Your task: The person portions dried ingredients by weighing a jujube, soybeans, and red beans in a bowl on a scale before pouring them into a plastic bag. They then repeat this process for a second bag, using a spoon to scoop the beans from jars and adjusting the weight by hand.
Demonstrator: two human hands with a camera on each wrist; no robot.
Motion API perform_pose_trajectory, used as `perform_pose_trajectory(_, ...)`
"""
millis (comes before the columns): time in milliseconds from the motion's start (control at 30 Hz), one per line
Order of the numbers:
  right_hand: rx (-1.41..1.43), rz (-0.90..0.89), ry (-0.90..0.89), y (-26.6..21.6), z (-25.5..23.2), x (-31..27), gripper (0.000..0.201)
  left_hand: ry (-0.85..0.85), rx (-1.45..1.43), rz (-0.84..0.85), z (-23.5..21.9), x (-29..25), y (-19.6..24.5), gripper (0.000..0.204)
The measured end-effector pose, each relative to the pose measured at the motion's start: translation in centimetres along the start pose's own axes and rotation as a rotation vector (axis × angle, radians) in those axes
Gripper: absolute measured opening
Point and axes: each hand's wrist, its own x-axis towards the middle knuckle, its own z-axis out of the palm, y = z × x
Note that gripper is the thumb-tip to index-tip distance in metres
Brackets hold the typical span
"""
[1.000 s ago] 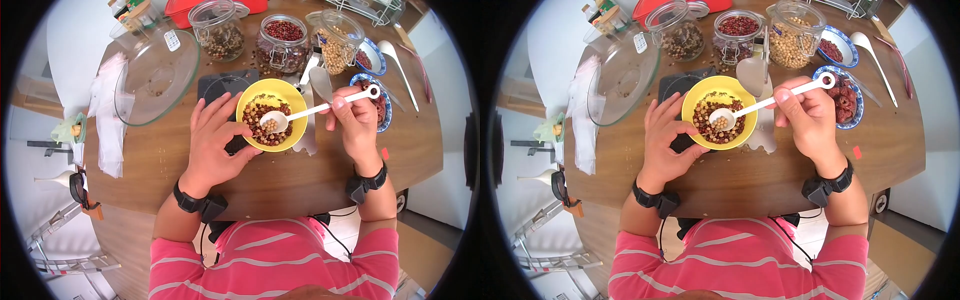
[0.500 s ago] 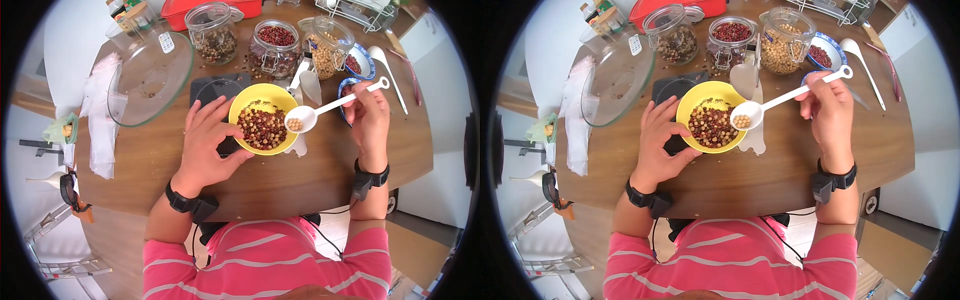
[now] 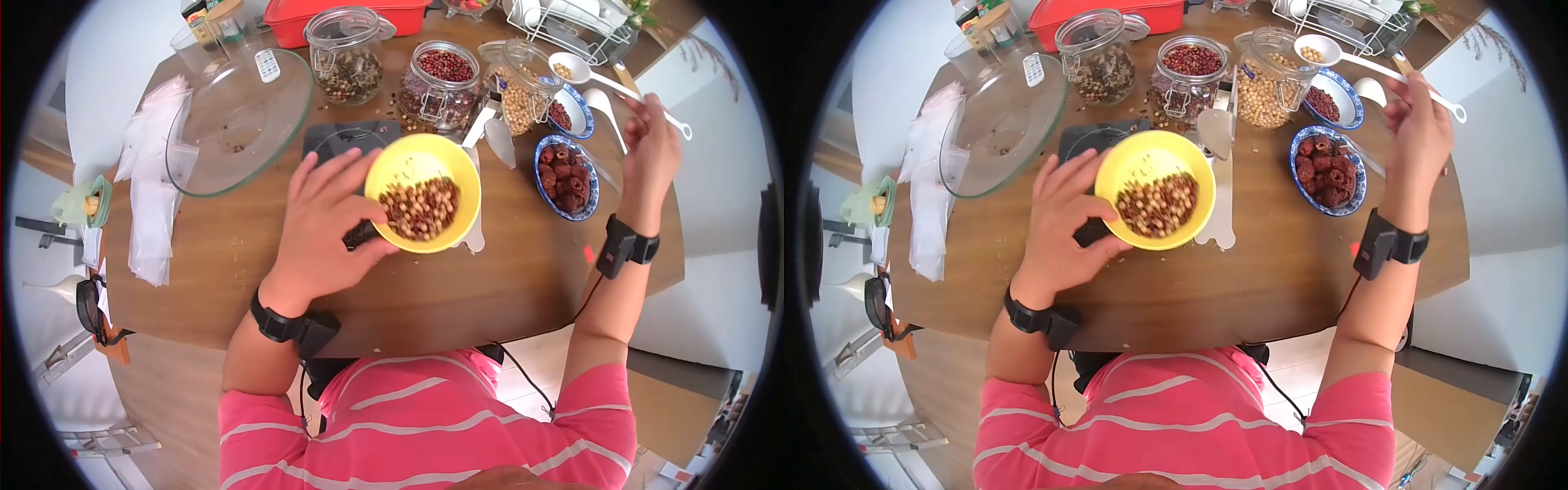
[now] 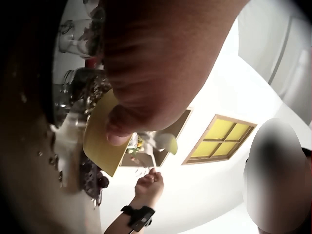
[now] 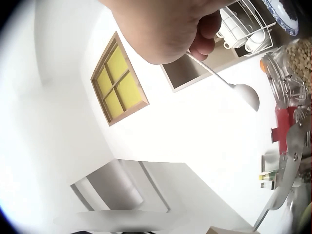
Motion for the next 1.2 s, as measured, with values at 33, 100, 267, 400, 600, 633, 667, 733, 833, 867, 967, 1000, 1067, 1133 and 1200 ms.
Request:
perform_pose_trajectory(33, -0.036, -0.058, -0.038, 0.5, 0.3, -0.1, 0.029, 0.006, -0.031, -0.005, 0.2, 0.0, -0.1, 0.035)
perform_pose_trajectory(100, -0.077, -0.096, -0.056, 1.1, 1.4, -0.6, 0.030, 0.012, -0.052, -0.013, 0.4, -0.3, -0.2, 0.035)
perform_pose_trajectory(267, -0.331, -0.217, -0.085, 2.0, 2.5, -1.6, 0.032, -0.033, -0.037, -0.012, 0.5, -0.2, -0.2, 0.035)
perform_pose_trajectory(400, -0.388, -0.311, -0.328, 2.5, 2.2, -2.0, 0.029, -0.100, -0.049, 0.020, 1.1, -0.3, 0.3, 0.035)
perform_pose_trajectory(600, -0.253, -0.463, -0.206, 1.6, 0.3, -3.9, 0.025, -0.092, -0.009, -0.019, 0.9, -0.1, -0.2, 0.034)
perform_pose_trajectory(633, -0.207, -0.515, -0.103, 1.2, -0.3, -4.4, 0.024, -0.098, -0.018, -0.021, 1.0, -0.2, -0.2, 0.034)
perform_pose_trajectory(667, -0.159, -0.567, -0.002, 0.8, -1.0, -4.9, 0.022, -0.101, -0.025, -0.024, 1.2, -0.2, -0.3, 0.034)
perform_pose_trajectory(733, 0.088, -0.600, -0.207, 0.5, -4.8, -4.5, 0.018, -0.098, -0.011, -0.035, 1.1, -0.1, -0.5, 0.033)
perform_pose_trajectory(833, 0.334, -0.379, -0.455, -1.3, -5.8, -7.6, 0.012, -0.077, 0.026, -0.053, 0.6, 0.1, -0.6, 0.033)
perform_pose_trajectory(867, 0.288, -0.328, -0.523, -0.7, -6.0, -8.7, 0.011, -0.068, 0.055, -0.063, 0.6, 0.2, -0.6, 0.033)
perform_pose_trajectory(967, 0.025, -0.486, -0.737, -0.4, -1.1, -11.9, 0.010, -0.102, 0.024, -0.063, 0.9, 0.1, -0.3, 0.033)
perform_pose_trajectory(1000, -0.014, -0.531, -0.796, 0.1, -0.2, -12.1, 0.010, -0.108, 0.022, -0.059, 0.9, 0.1, -0.1, 0.033)
perform_pose_trajectory(1067, -0.143, -0.521, -0.894, 0.2, 0.4, -12.5, 0.010, -0.099, 0.043, -0.045, 0.7, 0.1, 0.1, 0.033)
perform_pose_trajectory(1133, -0.147, -0.528, -0.903, 0.5, 0.7, -12.6, 0.011, -0.091, 0.037, -0.040, 0.7, 0.1, 0.1, 0.034)
perform_pose_trajectory(1200, -0.148, -0.537, -0.916, 0.7, 0.9, -12.7, 0.012, -0.080, 0.033, -0.039, 0.8, 0.0, 0.1, 0.036)
